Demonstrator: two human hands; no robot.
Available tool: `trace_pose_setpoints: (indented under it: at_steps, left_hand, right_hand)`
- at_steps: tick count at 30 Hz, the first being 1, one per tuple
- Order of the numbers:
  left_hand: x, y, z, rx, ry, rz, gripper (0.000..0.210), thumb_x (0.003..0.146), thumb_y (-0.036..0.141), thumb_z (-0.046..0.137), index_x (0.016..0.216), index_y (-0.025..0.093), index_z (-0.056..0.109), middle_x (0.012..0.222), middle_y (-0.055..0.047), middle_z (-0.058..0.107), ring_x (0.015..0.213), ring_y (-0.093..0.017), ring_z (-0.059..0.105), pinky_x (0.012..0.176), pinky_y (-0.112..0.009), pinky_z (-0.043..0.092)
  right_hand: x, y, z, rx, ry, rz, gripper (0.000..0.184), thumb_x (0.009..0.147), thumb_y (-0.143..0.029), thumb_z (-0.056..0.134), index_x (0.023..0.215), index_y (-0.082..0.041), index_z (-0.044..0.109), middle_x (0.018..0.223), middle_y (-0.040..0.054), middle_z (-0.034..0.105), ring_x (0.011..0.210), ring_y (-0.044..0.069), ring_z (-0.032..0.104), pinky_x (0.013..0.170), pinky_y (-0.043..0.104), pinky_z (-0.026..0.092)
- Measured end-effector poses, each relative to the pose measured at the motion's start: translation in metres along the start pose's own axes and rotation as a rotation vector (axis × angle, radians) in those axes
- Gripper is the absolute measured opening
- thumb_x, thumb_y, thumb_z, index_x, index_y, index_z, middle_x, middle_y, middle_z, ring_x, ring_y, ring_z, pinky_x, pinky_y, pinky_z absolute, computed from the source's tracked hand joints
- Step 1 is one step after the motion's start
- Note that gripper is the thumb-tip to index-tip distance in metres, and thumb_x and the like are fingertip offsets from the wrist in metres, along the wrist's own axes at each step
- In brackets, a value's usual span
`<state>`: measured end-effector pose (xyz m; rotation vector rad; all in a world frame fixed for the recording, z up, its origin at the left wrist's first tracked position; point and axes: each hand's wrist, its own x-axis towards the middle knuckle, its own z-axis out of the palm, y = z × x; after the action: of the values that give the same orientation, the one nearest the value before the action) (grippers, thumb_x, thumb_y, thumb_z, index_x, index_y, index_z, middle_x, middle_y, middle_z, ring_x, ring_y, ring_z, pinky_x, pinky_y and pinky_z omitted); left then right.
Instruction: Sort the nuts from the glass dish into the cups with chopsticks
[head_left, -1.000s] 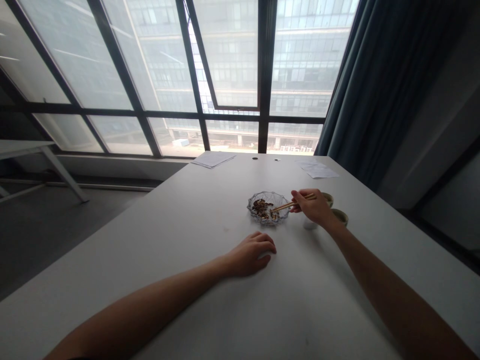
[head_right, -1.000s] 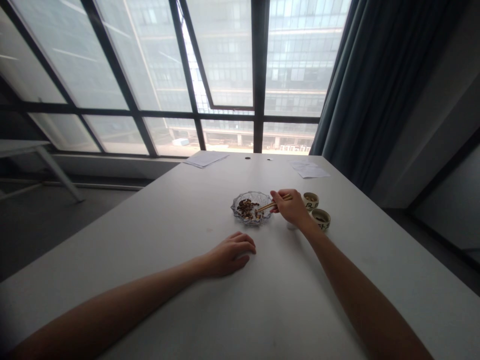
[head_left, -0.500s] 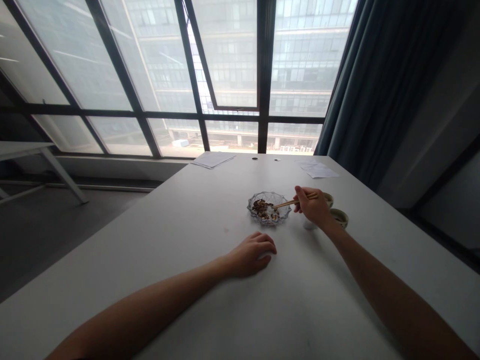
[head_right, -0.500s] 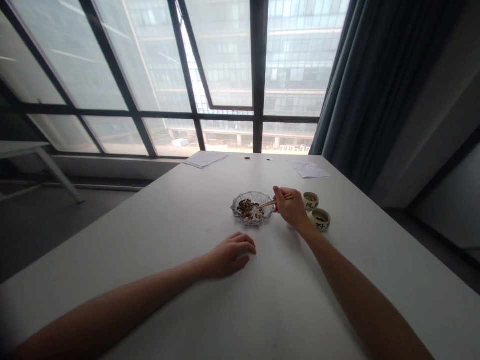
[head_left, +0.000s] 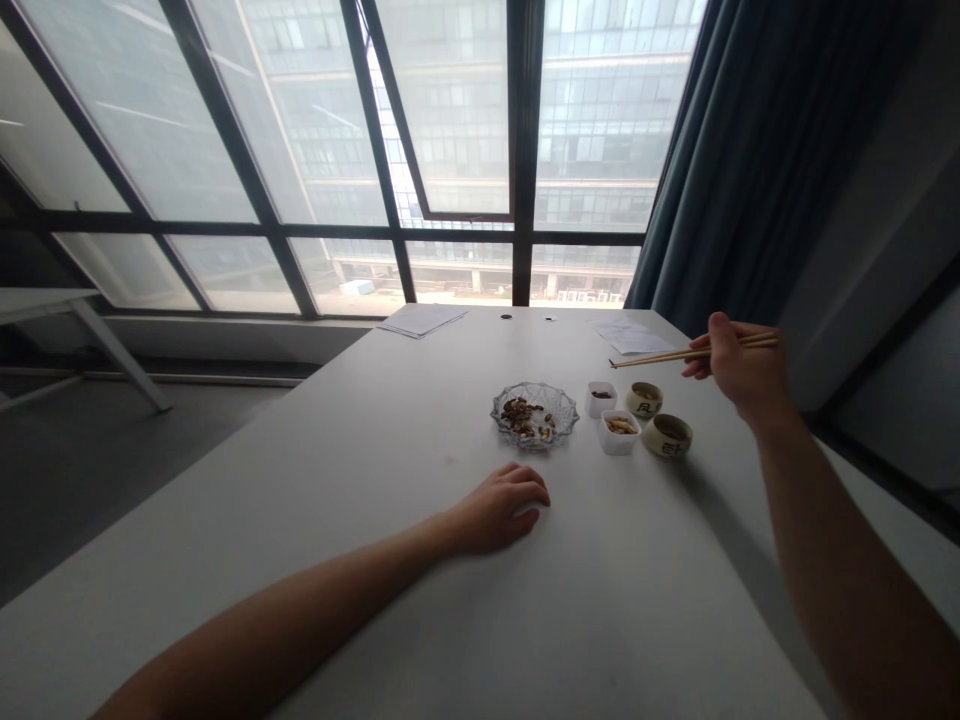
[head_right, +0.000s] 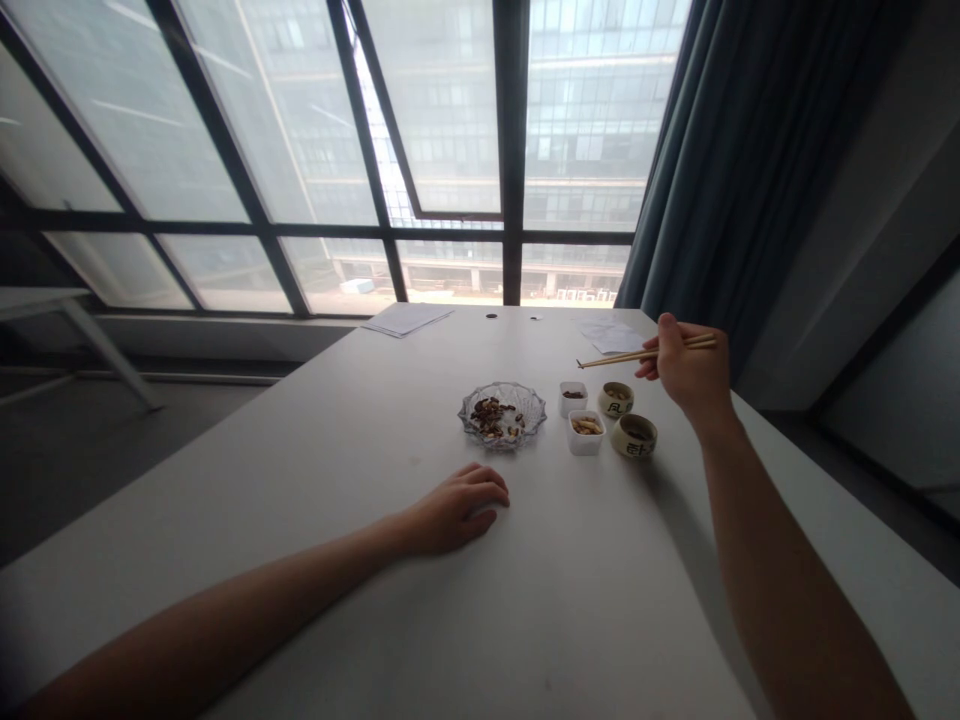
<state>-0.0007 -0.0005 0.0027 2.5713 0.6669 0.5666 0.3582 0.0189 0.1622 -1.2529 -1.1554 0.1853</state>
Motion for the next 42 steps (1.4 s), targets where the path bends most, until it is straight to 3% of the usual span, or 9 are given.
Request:
trace_pose_setpoints:
  at_steps: [6, 11, 16, 22, 29, 42]
  left_hand:
    - [0.000, -0.001, 0.000, -0.005, -0.005, 0.001, 0.022, 0.097, 0.020, 0.064, 0.118, 0.025, 0.071, 0.125, -0.009, 0.068, 0.120, -0.027, 0.060, 0.111, -0.040, 0.049]
    - [0.000, -0.001, 0.000, -0.012, 0.002, 0.001, 0.023, 0.097, 0.020, 0.063, 0.118, 0.025, 0.072, 0.125, -0.008, 0.068, 0.120, -0.026, 0.060, 0.112, -0.040, 0.049]
    - [0.000, -0.001, 0.000, -0.012, 0.004, 0.000, 0.023, 0.097, 0.018, 0.064, 0.117, 0.025, 0.072, 0.125, -0.007, 0.068, 0.119, -0.026, 0.060, 0.112, -0.039, 0.049]
    - [-0.001, -0.001, 0.000, -0.013, 0.004, 0.001, 0.024, 0.096, 0.018, 0.064, 0.118, 0.026, 0.072, 0.125, -0.007, 0.068, 0.119, -0.026, 0.060, 0.111, -0.039, 0.049]
    - [0.000, -0.002, 0.001, -0.017, 0.010, 0.008, 0.023, 0.096, 0.017, 0.064, 0.116, 0.024, 0.072, 0.124, -0.007, 0.068, 0.118, -0.026, 0.060, 0.110, -0.038, 0.049]
    - [0.000, -0.002, 0.001, -0.017, 0.017, 0.012, 0.024, 0.096, 0.016, 0.063, 0.116, 0.024, 0.071, 0.123, -0.008, 0.068, 0.118, -0.026, 0.060, 0.110, -0.039, 0.048]
  right_hand:
    - [0.007, -0.004, -0.028, -0.130, 0.005, 0.031, 0.045, 0.098, -0.055, 0.066, 0.065, -0.024, 0.067, 0.049, 0.0080, 0.065, 0.040, 0.020, 0.063, 0.040, 0.032, 0.052]
    - [0.006, -0.009, -0.042, -0.304, -0.039, 0.180, 0.040, 0.098, -0.042, 0.068, 0.062, -0.024, 0.066, 0.049, 0.0099, 0.066, 0.039, 0.025, 0.065, 0.041, 0.036, 0.055]
    - [0.005, -0.011, -0.041, -0.261, -0.122, 0.308, 0.033, 0.095, -0.036, 0.076, 0.066, -0.020, 0.068, 0.056, 0.0133, 0.071, 0.044, 0.028, 0.072, 0.047, 0.038, 0.061]
    - [-0.001, -0.026, -0.040, -0.216, -0.053, 0.254, 0.031, 0.095, -0.032, 0.078, 0.068, -0.017, 0.069, 0.055, 0.0101, 0.070, 0.044, 0.023, 0.072, 0.046, 0.029, 0.061]
    - [-0.005, -0.034, -0.041, -0.242, -0.073, 0.243, 0.037, 0.099, -0.031, 0.071, 0.064, -0.021, 0.067, 0.054, 0.0095, 0.070, 0.045, 0.024, 0.073, 0.044, 0.030, 0.061]
    - [-0.007, -0.043, -0.045, -0.280, -0.108, 0.308, 0.026, 0.100, -0.029, 0.069, 0.077, -0.015, 0.069, 0.064, 0.0091, 0.072, 0.052, 0.023, 0.074, 0.057, 0.033, 0.062]
